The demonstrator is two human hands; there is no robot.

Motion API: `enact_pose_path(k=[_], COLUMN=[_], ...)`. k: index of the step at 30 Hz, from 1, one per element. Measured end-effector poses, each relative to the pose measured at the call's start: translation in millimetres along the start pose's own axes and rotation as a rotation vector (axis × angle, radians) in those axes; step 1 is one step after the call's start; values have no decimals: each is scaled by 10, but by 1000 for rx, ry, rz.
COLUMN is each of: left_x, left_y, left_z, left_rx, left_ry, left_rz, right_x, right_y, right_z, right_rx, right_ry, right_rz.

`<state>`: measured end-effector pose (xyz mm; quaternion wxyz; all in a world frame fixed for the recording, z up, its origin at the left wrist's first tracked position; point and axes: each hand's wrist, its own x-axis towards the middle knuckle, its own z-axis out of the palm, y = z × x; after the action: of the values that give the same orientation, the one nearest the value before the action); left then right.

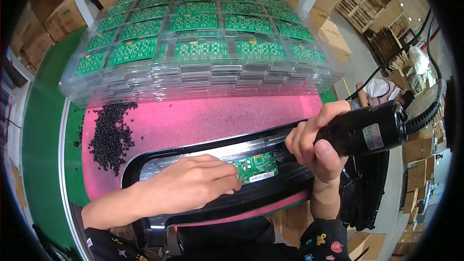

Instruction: Assembling electronic circuit boards into plastic housings using an electric screwdriver.

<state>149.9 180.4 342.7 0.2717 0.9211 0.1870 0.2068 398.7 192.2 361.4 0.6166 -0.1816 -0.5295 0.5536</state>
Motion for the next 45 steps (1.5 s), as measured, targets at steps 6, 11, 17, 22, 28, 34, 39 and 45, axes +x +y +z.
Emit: enact_pose_path(k=[6,11,17,22,28,34,39,45], left_x=[-54,-41,-9,-70,-5,-18,-10,-21], left_y=[-16,42,120,46,70,32,-2,13], left_z=[40,5,-97,34,-31,-30,-11,-47], left_rx=[6,-3,-42,-54,-208,-226,-170,-73], left_ry=[-69,-161,-291,-151,113,186,230,409], left_rz=[38,-8,-163,-124,-184,-147,-81,-160], right_x=[9,-11,2,-94,-68,-48,-36,-68], right_y=[39,53,114,43,-196,-94,-144,-19], right_z=[-5,-22,-44,36,453,565,528,506], right_rx=[5,52,-72,-65,156,78,124,132], right_ry=[-18,-40,-85,-63,-147,-230,-272,-147], right_rz=[-3,28,34,-14,-306,-379,-281,106])
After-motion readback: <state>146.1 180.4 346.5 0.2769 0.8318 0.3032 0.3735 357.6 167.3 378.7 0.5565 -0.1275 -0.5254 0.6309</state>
